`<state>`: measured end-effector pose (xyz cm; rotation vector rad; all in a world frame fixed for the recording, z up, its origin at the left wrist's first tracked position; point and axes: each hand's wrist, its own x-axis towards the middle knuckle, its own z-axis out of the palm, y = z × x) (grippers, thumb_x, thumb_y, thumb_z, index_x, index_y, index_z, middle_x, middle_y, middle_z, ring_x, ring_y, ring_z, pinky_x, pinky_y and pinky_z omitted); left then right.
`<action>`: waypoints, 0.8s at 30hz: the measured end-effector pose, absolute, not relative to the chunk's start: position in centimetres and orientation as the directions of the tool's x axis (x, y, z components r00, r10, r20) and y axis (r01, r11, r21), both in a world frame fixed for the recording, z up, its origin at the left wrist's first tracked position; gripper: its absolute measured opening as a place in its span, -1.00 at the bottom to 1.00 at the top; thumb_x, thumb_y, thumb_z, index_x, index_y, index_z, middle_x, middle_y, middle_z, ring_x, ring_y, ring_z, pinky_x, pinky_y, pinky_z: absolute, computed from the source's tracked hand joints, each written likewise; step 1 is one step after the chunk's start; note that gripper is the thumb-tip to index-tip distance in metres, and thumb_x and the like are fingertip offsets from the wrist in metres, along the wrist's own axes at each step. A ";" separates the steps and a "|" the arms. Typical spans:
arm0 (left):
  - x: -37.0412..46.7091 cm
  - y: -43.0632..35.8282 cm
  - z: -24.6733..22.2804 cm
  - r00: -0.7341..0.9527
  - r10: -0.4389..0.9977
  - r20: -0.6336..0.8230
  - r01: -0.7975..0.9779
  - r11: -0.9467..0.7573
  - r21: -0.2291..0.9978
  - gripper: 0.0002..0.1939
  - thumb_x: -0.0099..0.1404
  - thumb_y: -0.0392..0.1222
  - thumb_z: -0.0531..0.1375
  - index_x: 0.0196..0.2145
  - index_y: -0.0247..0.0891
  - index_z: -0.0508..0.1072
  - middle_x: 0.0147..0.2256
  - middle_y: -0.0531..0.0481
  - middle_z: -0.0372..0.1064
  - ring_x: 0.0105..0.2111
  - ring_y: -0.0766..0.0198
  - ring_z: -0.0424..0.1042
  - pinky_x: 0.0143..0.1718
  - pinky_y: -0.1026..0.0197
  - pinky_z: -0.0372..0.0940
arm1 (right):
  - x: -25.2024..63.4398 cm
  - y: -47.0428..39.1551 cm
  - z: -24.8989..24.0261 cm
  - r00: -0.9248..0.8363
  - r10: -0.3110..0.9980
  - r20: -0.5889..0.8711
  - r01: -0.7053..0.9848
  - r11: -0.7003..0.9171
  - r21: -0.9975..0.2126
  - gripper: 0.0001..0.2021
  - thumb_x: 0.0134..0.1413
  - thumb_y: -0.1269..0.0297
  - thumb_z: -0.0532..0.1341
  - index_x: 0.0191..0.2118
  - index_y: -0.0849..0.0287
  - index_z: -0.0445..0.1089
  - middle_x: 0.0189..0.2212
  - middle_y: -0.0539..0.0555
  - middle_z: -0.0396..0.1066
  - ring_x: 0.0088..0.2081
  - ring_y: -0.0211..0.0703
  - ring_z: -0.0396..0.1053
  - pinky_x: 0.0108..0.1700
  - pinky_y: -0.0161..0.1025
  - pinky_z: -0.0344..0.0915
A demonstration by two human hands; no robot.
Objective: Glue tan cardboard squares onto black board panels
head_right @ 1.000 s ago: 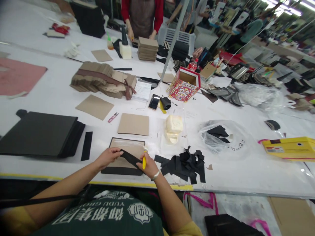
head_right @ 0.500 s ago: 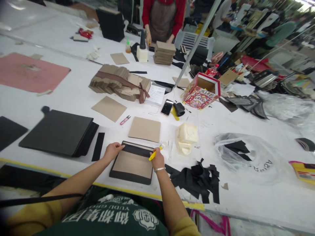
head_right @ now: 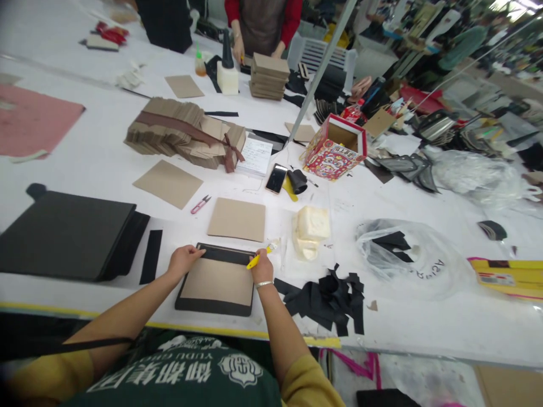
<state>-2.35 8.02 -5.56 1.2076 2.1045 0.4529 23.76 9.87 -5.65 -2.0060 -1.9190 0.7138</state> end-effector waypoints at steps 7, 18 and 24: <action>-2.3 8.0 -5.9 -0.364 0.853 -0.373 0.601 0.522 0.605 -0.64 -0.01 0.13 0.13 -0.68 -0.22 0.33 -0.66 0.06 0.29 -0.57 0.27 0.27 -0.53 0.28 0.01 | 24.0 10.0 -5.9 0.003 0.989 -0.146 0.854 -0.079 -0.514 -0.80 -0.02 0.27 0.11 -0.23 0.11 0.12 -0.55 -0.06 0.26 -0.55 -0.25 0.26 -0.50 -0.37 0.05; -2.3 7.9 -5.7 -0.355 0.891 -0.284 0.750 0.452 0.483 -0.68 0.08 0.09 0.10 -0.54 -0.24 0.35 -0.53 -0.02 0.33 -0.48 0.22 0.32 -0.47 0.24 0.11 | 23.8 10.0 -6.0 0.007 0.995 -0.104 0.893 -0.053 -0.448 -0.77 -0.01 0.26 0.13 -0.19 0.15 0.16 -0.51 -0.02 0.29 -0.50 -0.23 0.28 -0.46 -0.35 0.11; -1.5 5.7 -4.7 0.221 0.971 0.088 0.921 -0.238 0.308 -0.58 0.23 -0.15 0.01 0.04 -0.24 0.20 0.08 -0.18 0.14 0.09 0.10 0.07 0.05 0.05 -0.03 | 22.4 8.6 -5.7 -0.276 0.950 0.144 0.851 0.311 -0.423 -0.79 0.05 0.37 0.04 -0.15 0.23 0.23 -0.22 0.21 0.32 -0.17 -0.05 0.26 -0.14 -0.13 0.21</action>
